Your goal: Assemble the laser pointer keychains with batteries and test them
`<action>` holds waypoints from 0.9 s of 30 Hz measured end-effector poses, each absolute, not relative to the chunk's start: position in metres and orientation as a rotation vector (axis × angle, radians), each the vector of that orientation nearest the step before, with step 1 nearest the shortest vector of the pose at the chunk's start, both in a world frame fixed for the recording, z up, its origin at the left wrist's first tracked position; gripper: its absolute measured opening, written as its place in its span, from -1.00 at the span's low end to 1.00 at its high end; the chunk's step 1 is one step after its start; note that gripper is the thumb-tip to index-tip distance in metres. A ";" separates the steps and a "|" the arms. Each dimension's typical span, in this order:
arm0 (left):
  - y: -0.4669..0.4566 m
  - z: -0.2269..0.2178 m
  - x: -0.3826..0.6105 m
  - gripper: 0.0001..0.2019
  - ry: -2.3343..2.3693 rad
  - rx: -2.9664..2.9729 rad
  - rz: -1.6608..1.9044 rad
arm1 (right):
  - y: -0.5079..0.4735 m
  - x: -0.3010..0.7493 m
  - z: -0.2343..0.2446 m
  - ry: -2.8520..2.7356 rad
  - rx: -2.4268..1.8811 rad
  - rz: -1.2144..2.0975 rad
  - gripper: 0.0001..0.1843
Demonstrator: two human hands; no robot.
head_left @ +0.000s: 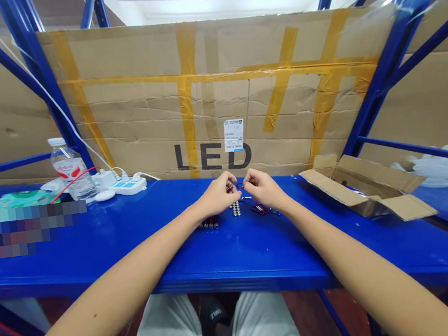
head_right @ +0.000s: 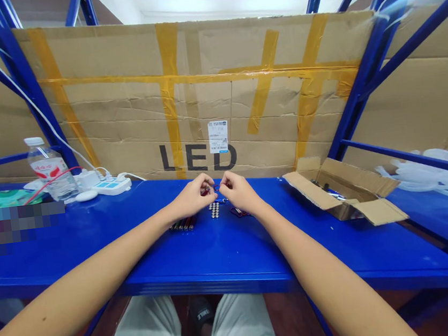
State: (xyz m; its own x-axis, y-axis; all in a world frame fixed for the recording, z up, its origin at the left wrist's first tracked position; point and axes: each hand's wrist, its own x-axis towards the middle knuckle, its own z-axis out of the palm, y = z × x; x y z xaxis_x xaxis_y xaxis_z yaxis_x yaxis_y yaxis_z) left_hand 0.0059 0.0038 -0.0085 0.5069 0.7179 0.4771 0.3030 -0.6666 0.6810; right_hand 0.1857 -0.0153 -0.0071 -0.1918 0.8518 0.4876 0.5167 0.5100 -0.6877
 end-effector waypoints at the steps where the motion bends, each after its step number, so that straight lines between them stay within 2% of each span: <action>1: 0.006 -0.010 0.005 -0.75 0.807 2.214 1.037 | -0.014 0.188 -0.008 -1.883 -1.145 0.394 -0.90; 9: 0.009 -0.012 0.000 -0.68 0.723 2.147 0.942 | -0.011 0.196 -0.012 -2.145 -1.269 0.100 -0.91; 16: 0.003 -0.006 -0.001 -0.89 0.827 2.372 0.894 | -0.018 0.190 -0.009 -2.270 -1.322 -0.129 -0.93; 27: 0.001 -0.005 0.001 -0.85 1.067 2.531 0.942 | -0.024 0.185 -0.004 -2.354 -1.391 -0.251 -0.93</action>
State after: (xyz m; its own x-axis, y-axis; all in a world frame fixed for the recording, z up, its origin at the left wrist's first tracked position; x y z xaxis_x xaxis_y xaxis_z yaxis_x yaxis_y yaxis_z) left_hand 0.0010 0.0006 -0.0052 0.5261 0.7079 0.4713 0.5552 -0.7057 0.4402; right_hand 0.1847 -0.0243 -0.0040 -0.4294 0.7997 0.4196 0.8702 0.4907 -0.0447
